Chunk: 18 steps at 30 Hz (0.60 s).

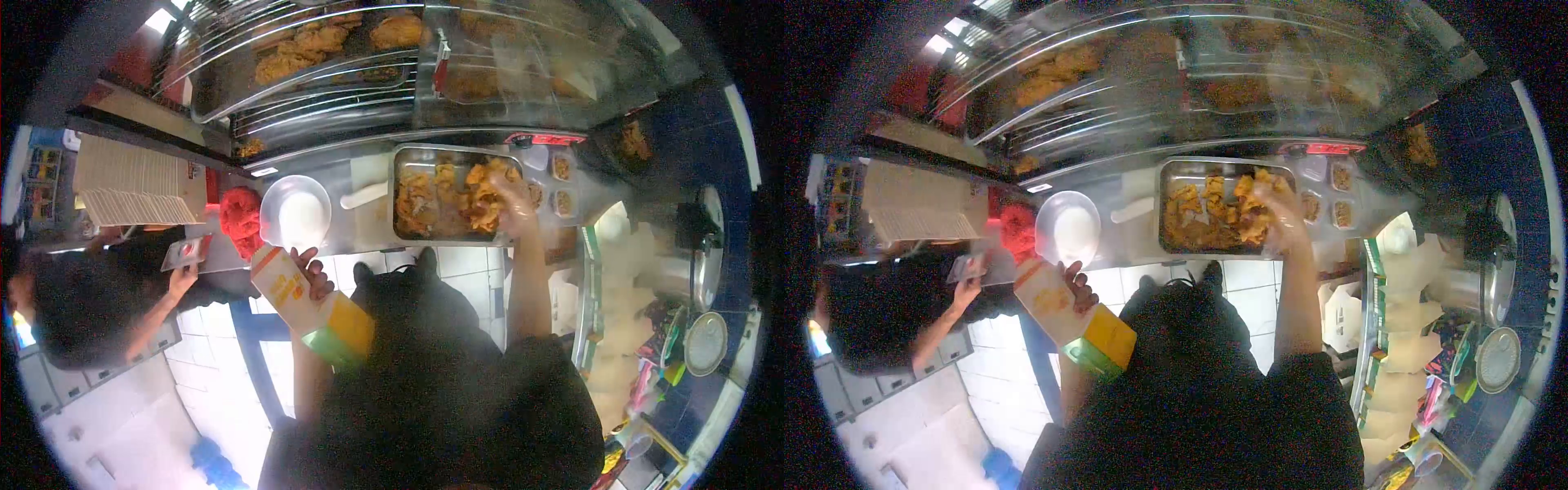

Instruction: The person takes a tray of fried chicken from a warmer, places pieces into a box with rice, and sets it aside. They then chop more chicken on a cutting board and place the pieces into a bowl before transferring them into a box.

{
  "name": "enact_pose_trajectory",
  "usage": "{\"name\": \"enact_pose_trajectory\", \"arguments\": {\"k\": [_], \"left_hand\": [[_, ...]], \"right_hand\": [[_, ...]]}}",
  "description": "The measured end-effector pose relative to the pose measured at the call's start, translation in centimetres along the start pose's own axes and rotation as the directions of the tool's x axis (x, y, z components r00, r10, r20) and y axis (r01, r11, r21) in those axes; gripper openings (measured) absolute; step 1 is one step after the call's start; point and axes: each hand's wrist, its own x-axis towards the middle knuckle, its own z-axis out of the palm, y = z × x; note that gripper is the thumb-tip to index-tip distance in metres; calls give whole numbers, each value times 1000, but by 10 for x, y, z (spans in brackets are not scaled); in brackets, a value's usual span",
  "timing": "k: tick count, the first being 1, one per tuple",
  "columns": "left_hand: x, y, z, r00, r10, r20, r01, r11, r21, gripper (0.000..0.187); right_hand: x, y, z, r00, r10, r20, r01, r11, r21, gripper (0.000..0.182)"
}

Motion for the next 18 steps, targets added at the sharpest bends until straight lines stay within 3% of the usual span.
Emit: {"name": "enact_pose_trajectory", "arguments": {"k": [2, 4, 5, 9, 11, 12, 14, 15, 16, 17, 18], "left_hand": [[-3, -5, 15, 999, 35, -17, -34, 999, 5, 49], [-8, -8, 27, 982, 142, -122, -137, 989, 53, 47], [-8, -6, 26, 981, 152, -121, -146, 988, 53, 47], [-12, 0, 24, 989, 119, -90, -117, 993, 23, 44], [-13, 2, 25, 988, 120, -93, -119, 993, 22, 44], [-14, 2, 25, 987, 131, -88, -129, 991, 34, 43], [-15, 3, 25, 986, 145, -82, -142, 989, 45, 43], [-15, 3, 24, 988, 156, 18, -156, 988, 3, 47], [-16, 2, 24, 979, 168, 117, -164, 986, -39, 51], [-17, 2, 18, 979, 165, 117, -161, 986, -42, 51], [-17, 2, 8, 983, 152, 100, -150, 988, -22, 52]], "right_hand": [[-6, -17, 31, 999, 15, 38, -2, 941, -338, 53], [-2, -7, 36, 995, -49, 92, 79, 930, -360, 51], [-1, -5, 42, 983, -113, 142, 159, 912, -378, 49], [-4, -8, 62, 969, -115, 217, 216, 822, -527, 34], [-4, -13, 69, 937, -151, 314, 347, 311, -885, 32], [-1, -12, 70, 935, -151, 321, 353, 308, -884, 32], [5, -10, 67, 829, -204, 521, 524, -45, -851, 38], [-5, -23, 82, 828, -203, 522, 524, -47, -850, 38], [-16, -40, 98, 853, -88, 515, 491, -203, -847, 40], [-25, -51, 107, 875, 25, 483, 459, -356, -814, 43], [-25, -49, 104, 878, 25, 478, 455, -357, -816, 43]]}}
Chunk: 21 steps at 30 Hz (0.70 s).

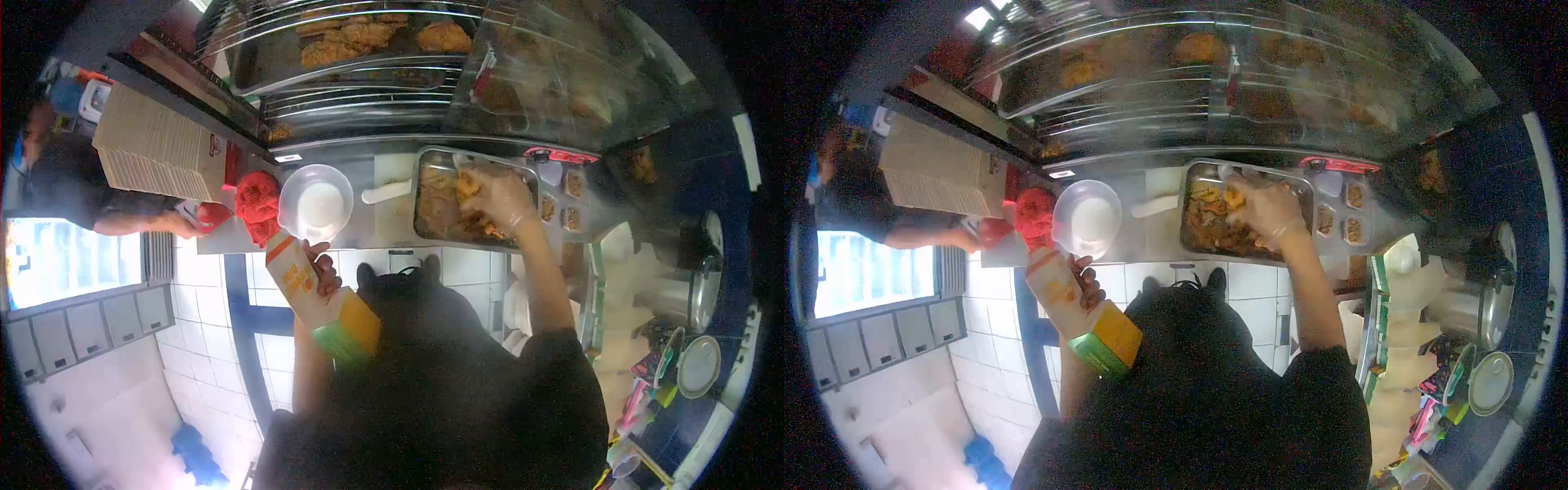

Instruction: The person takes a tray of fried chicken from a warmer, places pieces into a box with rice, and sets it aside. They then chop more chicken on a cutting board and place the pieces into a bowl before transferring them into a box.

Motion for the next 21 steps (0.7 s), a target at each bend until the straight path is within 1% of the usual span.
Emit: {"name": "enact_pose_trajectory", "arguments": {"k": [1, 2, 3, 4, 5, 6, 7, 8, 9, 11, 12, 13, 14, 15, 16, 17, 18, 19, 20, 21], "left_hand": [[-1, 2, -7, 1000, -13, -15, 13, 1000, 20, 52], [-1, 4, -10, 1000, -16, -13, 16, 1000, 17, 52], [-1, 6, -13, 998, -29, 50, 28, 1000, 12, 52], [-1, 6, -15, 993, -39, 112, 38, 999, 6, 53], [-3, 4, -12, 993, -37, 111, 37, 999, 2, 53], [-6, 3, -6, 1000, -2, -4, 2, 998, 64, 49], [-7, 2, -3, 993, 40, -115, -25, 991, 132, 47], [-8, 1, -4, 993, 36, -114, -21, 991, 134, 47], [-8, -1, -6, 993, 49, -105, -36, 992, 119, 47], [-9, -6, -16, 995, 47, -92, -37, 994, 107, 47], [-8, -9, -25, 998, 46, -36, -43, 995, 86, 50], [-7, -10, -33, 998, 51, 24, -52, 997, 65, 53], [-7, -12, -33, 998, 49, 31, -51, 996, 67, 53], [-10, -15, -33, 997, 64, -35, -57, 986, 157, 51], [-12, -18, -33, 991, 86, -102, -58, 967, 247, 49], [-11, -18, -25, 994, 51, -94, -30, 978, 207, 48], [-11, -18, -25, 994, 50, -95, -29, 977, 213, 48], [-10, -17, -27, 993, 40, -113, -12, 971, 238, 46], [-9, -18, -28, 991, 28, -129, 6, 965, 262, 44], [-10, -20, -21, 992, 20, -126, 14, 964, 266, 44]], "right_hand": [[-1, 6, 4, 991, -108, -80, 118, 985, 125, 46], [-2, 14, 9, 964, -204, -173, 242, 941, 236, 49], [-2, 31, 17, 964, -203, -172, 240, 943, 232, 49], [-2, 52, 26, 981, -55, -184, 121, 919, 375, 52], [-3, 54, 21, 981, 95, -172, 6, 859, 512, 55], [-7, 53, 18, 981, 95, -169, 5, 860, 510, 55], [-13, 53, 15, 990, 120, -75, -84, 926, 367, 54], [-18, 45, 10, 987, 162, 14, -161, 964, 210, 52], [-17, 36, 13, 985, 170, 14, -169, 962, 213, 52], [-17, 20, 22, 978, 89, 190, -126, 974, 191, 38], [-18, 21, 27, 977, 101, 189, -138, 971, 194, 38], [-15, 24, 32, 989, 2, 151, -66, 907, 416, 37], [-9, 27, 38, 992, -91, 87, 19, 791, 612, 36], [-3, 33, 46, 994, -106, -28, 84, 572, 816, 35], [6, 43, 50, 994, -110, -30, 87, 569, 818, 35], [14, 47, 46, 997, 56, 52, -76, 803, 591, 33], [19, 50, 44, 968, 240, 75, -252, 921, 296, 32], [20, 44, 41, 975, 206, 87, -221, 948, 230, 33], [27, 42, 50, 973, 213, 87, -228, 945, 236, 33], [37, 43, 63, 958, 260, 119, -275, 952, 133, 34]]}}
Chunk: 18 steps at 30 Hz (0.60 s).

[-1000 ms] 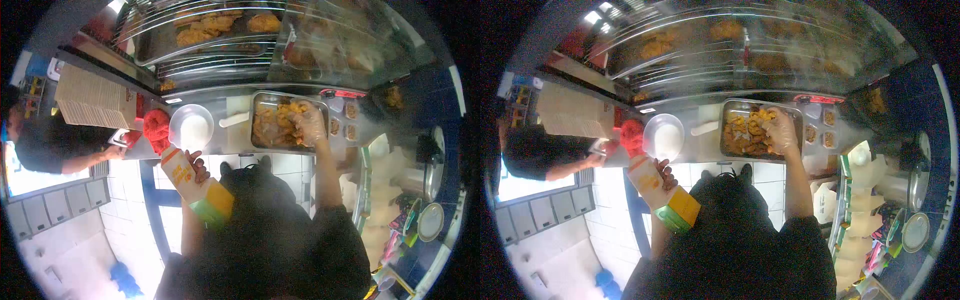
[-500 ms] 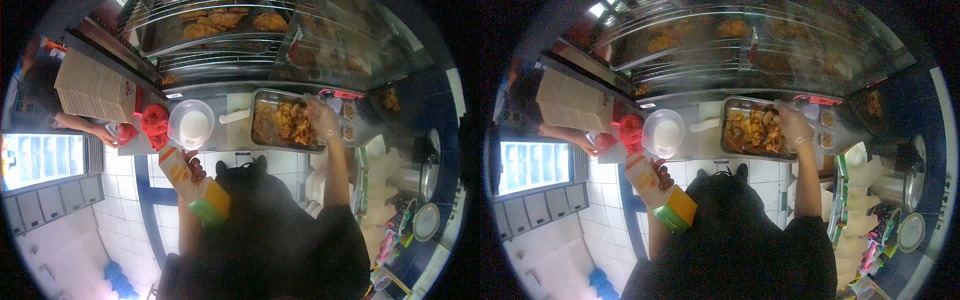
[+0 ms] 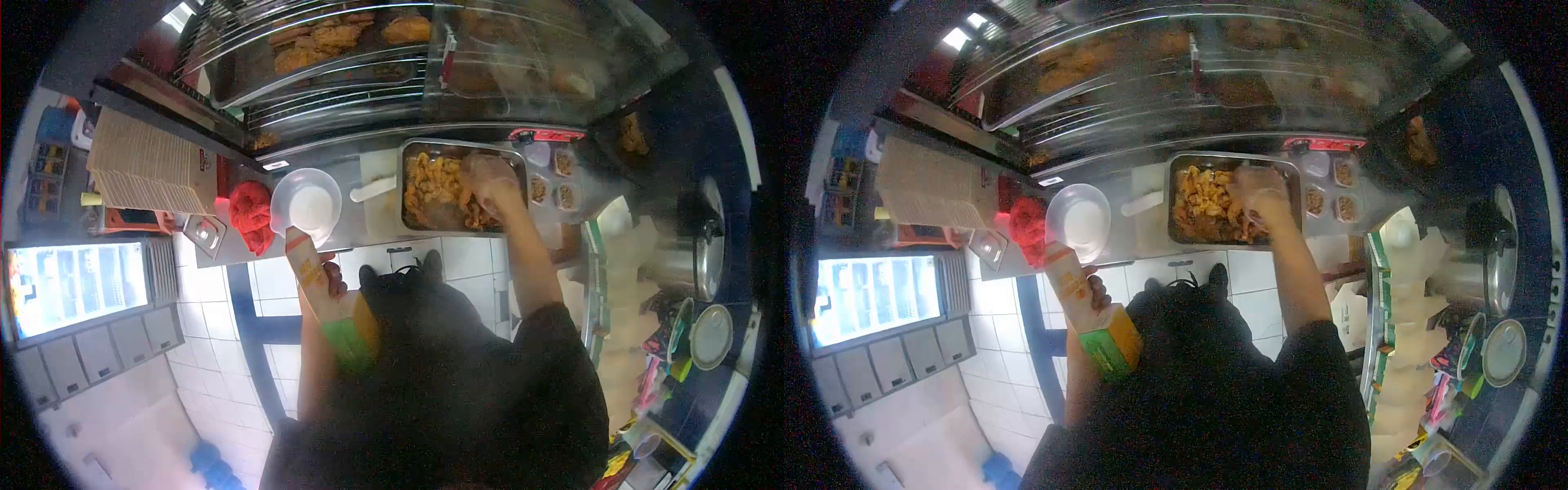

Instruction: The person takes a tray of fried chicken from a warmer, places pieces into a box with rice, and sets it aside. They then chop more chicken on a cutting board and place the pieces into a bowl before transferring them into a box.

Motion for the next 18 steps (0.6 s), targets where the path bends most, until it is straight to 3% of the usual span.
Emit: {"name": "enact_pose_trajectory", "arguments": {"k": [1, 2, 3, 5, 6, 8, 9, 10, 11, 12, 14, 15, 17, 18], "left_hand": [[-4, 1, 13, 992, -34, -118, 45, 994, 97, 40], [-9, 2, 25, 970, -50, -239, 96, 978, 185, 36], [-15, 1, 34, 970, -44, -238, 90, 978, 187, 36], [-30, 3, 49, 986, -80, -147, 135, 900, 414, 24], [-38, 8, 63, 967, -155, -201, 216, 921, 326, 15], [-44, 4, 45, 961, -150, -231, 233, 892, 388, 12], [-46, 0, 36, 962, -142, -232, 223, 900, 374, 12], [-44, -1, 37, 962, -139, -237, 220, 905, 365, 12], [-40, -1, 40, 939, -80, -336, 187, 935, 300, 12], [-38, 0, 43, 900, -31, -434, 149, 959, 240, 13], [-33, 7, 47, 875, 42, -483, 132, 938, 321, 13], [-32, 11, 46, 849, 118, -515, 120, 906, 407, 14], [-31, 18, 34, 854, 134, -502, 121, 889, 442, 18], [-28, 22, 29, 857, 176, -484, 100, 865, 491, 19]], "right_hand": [[5, -2, 7, 998, 54, 21, -52, 993, -102, 36], [2, -12, -2, 997, 16, 73, 2, 972, -236, 36], [-2, -14, -5, 997, 11, 70, 6, 972, -236, 36], [-8, -23, -7, 999, -31, -6, 30, 987, -158, 33], [-5, -24, -5, 999, -44, -2, 43, 986, -159, 33], [0, -6, 0, 999, 47, -3, -47, 998, 39, 34], [2, 17, 8, 999, 42, 1, -42, 999, 33, 34], [4, 48, 19, 1000, -30, 0, 23, 757, 653, 34], [4, 63, 26, 996, -84, -38, 53, 177, 983, 34], [-13, 52, 17, 996, -89, -29, 45, 183, 982, 34], [-60, 13, -22, 968, 198, 156, -74, -368, 927, 31], [-59, 18, -17, 966, 204, 157, -73, -369, 926, 31], [-53, 32, 1, 967, 248, 50, -75, 94, 993, 30], [-47, 36, 9, 965, 258, 50, -75, 89, 993, 30]]}}
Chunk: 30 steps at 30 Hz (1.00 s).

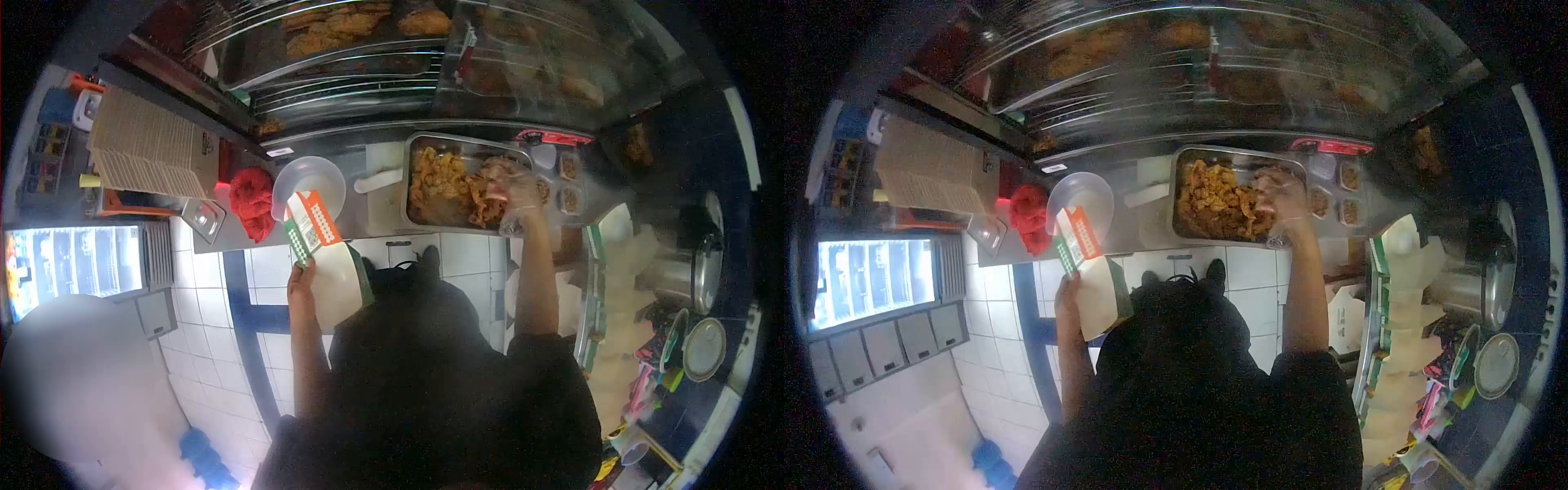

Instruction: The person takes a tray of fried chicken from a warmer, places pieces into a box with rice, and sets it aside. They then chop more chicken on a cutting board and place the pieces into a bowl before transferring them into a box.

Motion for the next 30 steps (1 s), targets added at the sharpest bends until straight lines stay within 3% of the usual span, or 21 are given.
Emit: {"name": "enact_pose_trajectory", "arguments": {"k": [1, 2, 6, 8, 11, 12, 14, 15, 16, 17, 18, 19, 20, 21, 22, 23, 24, 25, 27, 28, 30], "left_hand": [[4, 1, -1, 999, 49, -3, -49, 998, 36, 19], [-1, 10, 2, 1000, 11, 6, -11, 1000, 29, 20], [-3, 24, 4, 999, 35, 9, -34, 999, -17, 21], [0, 25, -4, 997, 60, -45, -58, 998, 27, 23], [-9, 43, -15, 967, 142, -212, -147, 989, -9, 26], [4, 32, -44, 957, 151, -247, -164, 986, -34, 30], [7, 32, -69, 938, 176, -300, -215, 971, -102, 32], [8, 32, -79, 930, 190, -316, -253, 951, -175, 33], [8, 30, -88, 919, 180, -350, -243, 959, -144, 45], [8, 29, -94, 913, 181, -367, -248, 958, -145, 45], [8, 28, -98, 920, 194, -341, -270, 944, -191, 45], [9, 28, -99, 928, 207, -311, -286, 929, -234, 45], [4, 37, -86, 908, 198, -368, -288, 935, -206, 41], [1, 37, -83, 911, 200, -361, -285, 937, -202, 41], [1, 38, -79, 905, 185, -384, -262, 952, -159, 36], [1, 38, -76, 903, 169, -394, -234, 965, -122, 31], [8, 28, -80, 917, 128, -378, -192, 972, -137, 31], [10, 24, -80, 941, 156, -300, -205, 969, -141, 30], [3, 22, -68, 939, 182, -292, -226, 967, -122, 31], [2, 24, -69, 950, 174, -258, -213, 968, -130, 31], [0, 24, -78, 928, 268, -258, -211, 950, 228, 32]], "right_hand": [[8, 6, -1, 986, -150, 78, 167, 940, -297, 28], [8, 5, 2, 944, -264, 197, 329, 768, -550, 26], [-2, 9, 18, 936, -344, 67, 340, 842, -420, 23], [3, 15, 18, 873, -483, 72, 338, 491, -803, 22], [16, 37, 4, 799, -581, 158, 505, 504, -701, 25], [11, 34, 10, 798, -573, 186, 525, 511, -680, 25], [-4, 9, 21, 918, -382, 105, 388, 811, -437, 27], [-1, 11, 26, 917, -377, 132, 395, 811, -430, 27], [3, 13, 28, 929, -325, 175, 355, 917, -182, 25], [4, 14, 33, 934, -279, 225, 270, 960, 71, 23], [-12, 2, 57, 932, -274, 236, 264, 962, 71, 23], [-44, -21, 100, 917, -292, 272, 369, 878, -304, 24], [-76, -42, 142, 903, -299, 309, 430, 651, -626, 26], [-94, -57, 176, 889, -189, 416, 448, 544, -710, 28], [-83, -30, 201, 748, -318, 583, 655, 501, -567, 30], [-68, 3, 232, 709, -309, 634, 669, 581, -465, 29], [-77, -6, 262, 729, -200, 654, 664, 438, -606, 28], [-68, 8, 285, 776, -112, 620, 606, 404, -685, 29], [-75, 2, 300, 599, -311, 738, 798, 162, -580, 27], [-77, -2, 289, 621, -317, 717, 779, 151, -608, 27], [-84, -12, 271, 582, -553, 596, 781, 176, -599, 27]]}}
